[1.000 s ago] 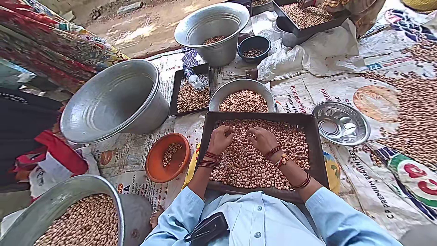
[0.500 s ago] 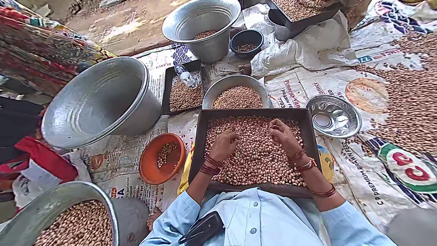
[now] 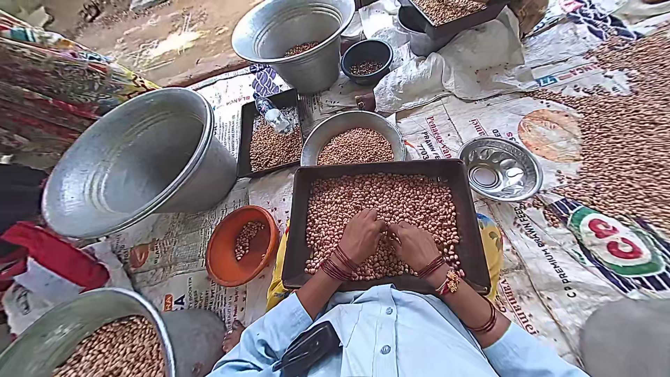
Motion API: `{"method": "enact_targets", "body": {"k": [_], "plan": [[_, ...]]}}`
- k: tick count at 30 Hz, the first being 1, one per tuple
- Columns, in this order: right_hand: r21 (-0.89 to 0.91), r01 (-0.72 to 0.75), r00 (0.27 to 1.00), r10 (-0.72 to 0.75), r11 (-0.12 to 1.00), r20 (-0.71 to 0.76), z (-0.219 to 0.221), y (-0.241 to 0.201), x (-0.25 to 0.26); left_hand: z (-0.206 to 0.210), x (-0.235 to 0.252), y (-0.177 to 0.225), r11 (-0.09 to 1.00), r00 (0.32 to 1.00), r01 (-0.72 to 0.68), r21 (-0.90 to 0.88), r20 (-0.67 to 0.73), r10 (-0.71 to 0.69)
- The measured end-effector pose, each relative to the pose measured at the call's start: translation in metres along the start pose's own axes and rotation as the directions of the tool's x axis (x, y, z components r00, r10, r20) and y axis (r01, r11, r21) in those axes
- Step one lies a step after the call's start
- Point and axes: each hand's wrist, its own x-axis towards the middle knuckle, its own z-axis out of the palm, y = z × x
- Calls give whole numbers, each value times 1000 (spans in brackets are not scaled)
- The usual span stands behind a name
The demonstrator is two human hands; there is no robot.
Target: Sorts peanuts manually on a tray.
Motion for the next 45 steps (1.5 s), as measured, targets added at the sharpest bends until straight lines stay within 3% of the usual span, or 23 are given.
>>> {"method": "enact_targets", "body": {"k": [2,4,7,9,12,13,15,18,22,26,29,31,37,40,41,43,45], "plan": [[-13,4,1000,-4,1000,2,2,-2,0,1,-1,-2,999,999,0,-52,-40,-2],[15,19,1000,-19,1000,9,4,2,0,-4,-5,-11,968,992,41,-247,-104,-69],[239,61,998,-61,969,-7,5,21,-2,-20,-11,-38,757,952,79,-649,-175,-250],[518,127,989,-69,846,-131,8,39,-4,-27,-16,-50,654,927,76,-753,-189,-324],[828,165,978,21,536,-208,3,51,-5,-28,-22,-47,843,937,122,-524,-218,-272],[825,156,974,53,543,-219,-1,51,-5,-25,-23,-42,899,947,122,-420,-221,-232],[704,131,973,45,698,-226,-8,48,-4,-20,-22,-32,950,962,153,-271,-178,-205],[348,156,970,-77,924,-230,-4,30,-1,-13,-19,-23,959,965,227,-170,-93,-245],[21,132,987,-129,991,-100,6,7,6,-14,-18,-15,960,965,260,-109,-14,-263],[-1,120,990,-120,993,-76,10,2,11,-15,-21,-30,926,965,192,-326,-108,-238],[56,104,993,-100,993,-69,10,7,9,-24,-18,-51,779,919,187,-598,-173,-353],[78,74,997,-74,994,-9,7,7,8,-33,-14,-59,716,887,198,-669,-188,-422],[204,13,994,-35,979,106,-1,12,8,-31,4,-37,929,940,215,-301,-194,-281],[517,65,998,-67,854,-15,-3,34,1,-26,11,-26,941,949,282,-188,-87,-302],[660,103,995,-68,744,-79,-2,44,-2,-24,12,-25,939,950,288,-186,-71,-305],[897,151,986,3,416,-168,-6,59,-11,-22,13,-27,940,956,257,-224,-86,-282],[967,191,972,109,167,-210,-19,72,-19,-24,10,-29,928,975,201,-312,-24,-219]]}}
